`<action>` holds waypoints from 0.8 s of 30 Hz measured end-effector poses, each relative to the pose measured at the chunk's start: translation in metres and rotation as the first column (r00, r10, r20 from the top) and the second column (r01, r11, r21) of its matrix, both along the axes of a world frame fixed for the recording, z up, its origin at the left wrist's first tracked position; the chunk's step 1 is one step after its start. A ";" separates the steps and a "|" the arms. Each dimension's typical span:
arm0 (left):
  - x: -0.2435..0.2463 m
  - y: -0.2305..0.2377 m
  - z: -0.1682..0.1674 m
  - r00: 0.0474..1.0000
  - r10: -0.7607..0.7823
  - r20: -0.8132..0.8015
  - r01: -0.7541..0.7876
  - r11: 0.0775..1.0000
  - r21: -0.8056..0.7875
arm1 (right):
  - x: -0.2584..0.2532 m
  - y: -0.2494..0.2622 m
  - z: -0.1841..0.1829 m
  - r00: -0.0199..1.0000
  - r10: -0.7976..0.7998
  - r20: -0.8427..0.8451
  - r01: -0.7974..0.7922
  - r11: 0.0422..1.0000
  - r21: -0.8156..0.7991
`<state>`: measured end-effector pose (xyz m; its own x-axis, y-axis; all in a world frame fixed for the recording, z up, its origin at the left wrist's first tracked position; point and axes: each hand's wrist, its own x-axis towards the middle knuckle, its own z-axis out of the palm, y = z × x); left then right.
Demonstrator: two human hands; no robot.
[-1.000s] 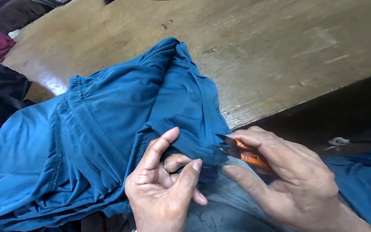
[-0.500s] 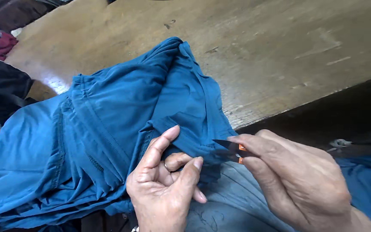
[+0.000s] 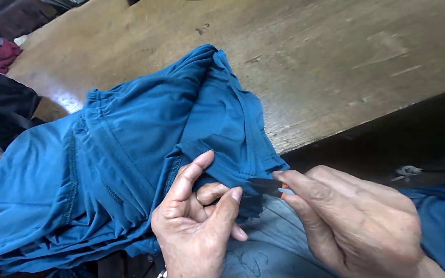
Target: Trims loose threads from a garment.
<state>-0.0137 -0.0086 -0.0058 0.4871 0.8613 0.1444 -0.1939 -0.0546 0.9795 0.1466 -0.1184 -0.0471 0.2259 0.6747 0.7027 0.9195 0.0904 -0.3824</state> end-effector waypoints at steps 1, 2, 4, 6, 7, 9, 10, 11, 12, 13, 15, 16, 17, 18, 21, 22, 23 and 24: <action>0.000 0.000 0.000 1.000 0.004 -0.001 -0.004 1.000 0.005 | 0.000 0.000 0.000 1.000 -0.001 0.001 0.001 1.000 0.000; 0.000 -0.001 -0.001 1.000 0.008 -0.003 -0.008 1.000 0.011 | -0.001 0.000 0.000 1.000 -0.002 0.002 0.002 1.000 0.000; 0.000 -0.001 -0.001 1.000 0.013 -0.007 -0.013 1.000 0.016 | -0.001 0.000 0.000 1.000 -0.008 0.005 0.008 1.000 0.000; 0.001 -0.001 -0.001 1.000 0.015 -0.008 -0.015 1.000 0.020 | -0.001 0.001 -0.001 1.000 -0.018 0.011 0.018 1.000 0.000; 0.001 -0.001 -0.001 1.000 0.015 -0.007 -0.015 1.000 0.024 | -0.001 0.000 0.000 1.000 -0.023 0.015 0.023 1.000 -0.006; 0.001 -0.001 -0.002 1.000 0.017 -0.004 -0.017 0.999 0.028 | -0.002 0.000 0.001 1.000 -0.026 0.010 0.026 0.999 -0.019; 0.001 -0.001 -0.002 1.000 0.014 -0.008 -0.014 0.999 0.032 | -0.001 0.000 0.001 1.000 -0.020 0.000 0.020 1.000 -0.021; 0.001 -0.001 -0.002 1.000 0.015 -0.013 -0.014 0.999 0.038 | -0.001 0.000 0.001 1.000 -0.009 -0.014 0.008 1.000 -0.018; 0.001 -0.001 -0.002 1.000 0.013 -0.019 -0.012 0.999 0.042 | 0.000 0.001 0.000 0.999 0.003 -0.032 -0.003 1.000 -0.012; 0.001 -0.001 -0.002 1.000 0.011 -0.022 -0.010 0.999 0.045 | 0.000 0.001 0.000 0.999 0.010 -0.046 -0.010 1.000 -0.005; 0.001 -0.001 -0.001 1.000 0.013 -0.019 -0.012 0.999 0.044 | 0.001 0.001 0.000 0.998 0.006 -0.062 -0.006 1.000 0.012; 0.001 -0.001 -0.001 1.000 0.010 -0.014 -0.009 0.999 0.044 | 0.001 0.002 0.001 0.998 0.000 -0.060 0.001 1.000 0.013; 0.001 -0.001 -0.002 1.000 0.009 -0.013 -0.008 0.999 0.045 | 0.001 0.002 0.001 0.999 -0.006 -0.053 0.007 1.000 0.009; 0.001 -0.001 -0.002 1.000 0.007 -0.013 -0.006 0.999 0.046 | 0.000 0.002 0.002 0.999 -0.010 -0.040 0.010 1.000 0.000; 0.000 -0.001 -0.001 1.000 0.004 -0.025 -0.003 0.999 0.053 | -0.001 0.004 0.002 1.000 -0.008 -0.008 0.007 1.000 -0.017; 0.000 -0.002 -0.001 1.000 0.003 -0.025 -0.002 0.998 0.056 | -0.002 0.004 0.002 1.000 -0.007 -0.002 0.007 1.000 -0.019; 0.000 -0.002 -0.001 1.000 0.004 -0.021 -0.003 0.998 0.056 | -0.002 0.004 0.001 1.000 -0.007 0.002 0.007 1.000 -0.017; 0.000 -0.002 -0.002 1.000 0.003 -0.019 -0.002 0.998 0.058 | -0.003 0.005 0.001 1.000 -0.010 0.006 0.010 1.000 -0.014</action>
<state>-0.0136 -0.0105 -0.0074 0.4880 0.8531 0.1846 -0.1749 -0.1116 0.9782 0.1438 -0.1136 -0.0460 0.2287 0.6825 0.6942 0.9225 0.0758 -0.3784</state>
